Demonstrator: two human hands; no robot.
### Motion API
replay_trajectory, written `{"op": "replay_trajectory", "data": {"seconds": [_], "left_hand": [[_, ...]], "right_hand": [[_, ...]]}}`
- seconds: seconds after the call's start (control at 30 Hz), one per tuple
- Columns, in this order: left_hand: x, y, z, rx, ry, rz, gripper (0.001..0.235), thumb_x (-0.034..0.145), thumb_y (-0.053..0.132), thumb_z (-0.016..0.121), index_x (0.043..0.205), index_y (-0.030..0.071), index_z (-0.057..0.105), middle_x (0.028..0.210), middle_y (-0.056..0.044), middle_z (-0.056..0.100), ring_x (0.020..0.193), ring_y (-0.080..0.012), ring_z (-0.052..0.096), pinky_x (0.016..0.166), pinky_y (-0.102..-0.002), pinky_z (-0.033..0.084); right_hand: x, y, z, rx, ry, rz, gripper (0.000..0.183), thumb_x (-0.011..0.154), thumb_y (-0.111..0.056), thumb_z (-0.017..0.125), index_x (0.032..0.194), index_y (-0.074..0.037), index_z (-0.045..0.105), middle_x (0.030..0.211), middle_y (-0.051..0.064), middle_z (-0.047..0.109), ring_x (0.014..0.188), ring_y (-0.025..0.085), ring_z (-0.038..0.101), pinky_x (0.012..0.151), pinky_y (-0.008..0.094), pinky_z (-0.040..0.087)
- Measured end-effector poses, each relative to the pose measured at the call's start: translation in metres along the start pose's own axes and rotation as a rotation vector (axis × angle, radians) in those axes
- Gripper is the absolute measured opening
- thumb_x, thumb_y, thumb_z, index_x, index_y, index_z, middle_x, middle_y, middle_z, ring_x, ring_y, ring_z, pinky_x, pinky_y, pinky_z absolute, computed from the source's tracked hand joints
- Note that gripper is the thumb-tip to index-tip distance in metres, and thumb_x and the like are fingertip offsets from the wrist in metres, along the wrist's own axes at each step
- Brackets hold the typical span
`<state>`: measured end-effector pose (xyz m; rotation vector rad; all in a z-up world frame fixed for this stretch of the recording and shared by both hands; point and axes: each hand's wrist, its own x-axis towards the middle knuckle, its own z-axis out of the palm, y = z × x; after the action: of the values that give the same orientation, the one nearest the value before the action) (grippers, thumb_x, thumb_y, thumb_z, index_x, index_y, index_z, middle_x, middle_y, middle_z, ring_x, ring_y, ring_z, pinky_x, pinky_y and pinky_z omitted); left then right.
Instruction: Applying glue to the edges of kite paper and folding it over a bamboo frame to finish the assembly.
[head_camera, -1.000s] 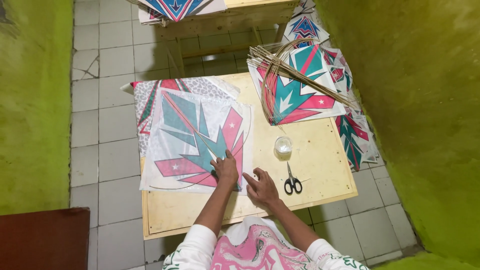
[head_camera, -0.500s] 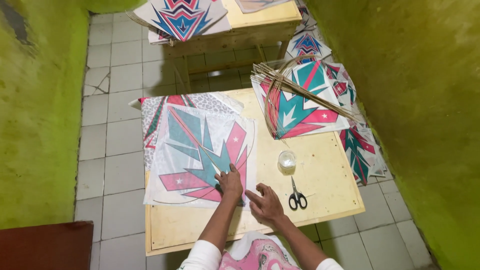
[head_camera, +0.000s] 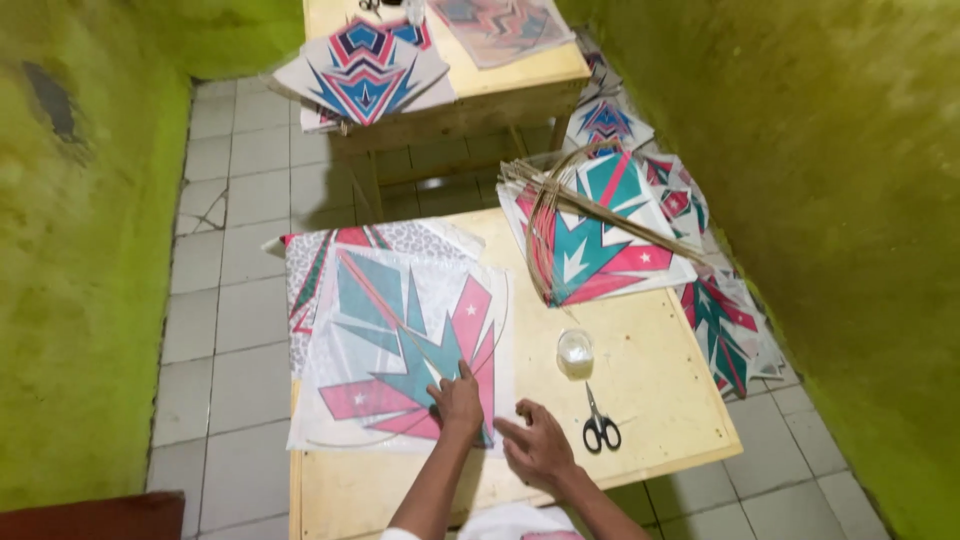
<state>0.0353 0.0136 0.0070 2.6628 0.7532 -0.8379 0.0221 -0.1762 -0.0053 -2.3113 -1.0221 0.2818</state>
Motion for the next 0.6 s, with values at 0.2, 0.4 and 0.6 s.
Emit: {"op": "replay_trajectory", "data": {"seconds": [0.2, 0.4, 0.6], "left_hand": [[-0.003, -0.003, 0.001, -0.155, 0.059, -0.114, 0.068, 0.098, 0.008, 0.055, 0.155, 0.021, 0.021, 0.123, -0.018, 0.057, 0.114, -0.0399, 0.047, 0.088, -0.049, 0.051], [-0.036, -0.009, -0.017, -0.151, 0.184, 0.009, 0.067, 0.093, -0.003, 0.053, 0.156, 0.002, 0.031, 0.112, -0.022, 0.071, 0.113, -0.0389, 0.064, 0.099, -0.061, 0.031], [-0.024, -0.008, 0.0, -0.125, 0.242, 0.025, 0.068, 0.091, -0.003, 0.059, 0.154, 0.0, 0.034, 0.111, -0.024, 0.07, 0.109, -0.0391, 0.063, 0.096, -0.06, 0.032]], "right_hand": [[0.004, 0.014, 0.019, -0.082, 0.057, -0.028, 0.044, 0.088, -0.034, 0.057, 0.13, -0.028, 0.069, 0.12, 0.02, 0.056, 0.097, 0.037, 0.057, 0.082, 0.053, 0.047], [0.0, 0.029, 0.025, -0.105, 0.085, -0.051, 0.046, 0.088, -0.042, 0.052, 0.132, -0.038, 0.065, 0.114, 0.015, 0.052, 0.102, 0.035, 0.058, 0.089, 0.047, 0.05], [0.004, 0.022, 0.024, -0.111, 0.055, 0.034, 0.043, 0.091, -0.034, 0.052, 0.131, -0.031, 0.07, 0.124, 0.021, 0.054, 0.114, 0.041, 0.059, 0.094, 0.05, 0.051]]}}
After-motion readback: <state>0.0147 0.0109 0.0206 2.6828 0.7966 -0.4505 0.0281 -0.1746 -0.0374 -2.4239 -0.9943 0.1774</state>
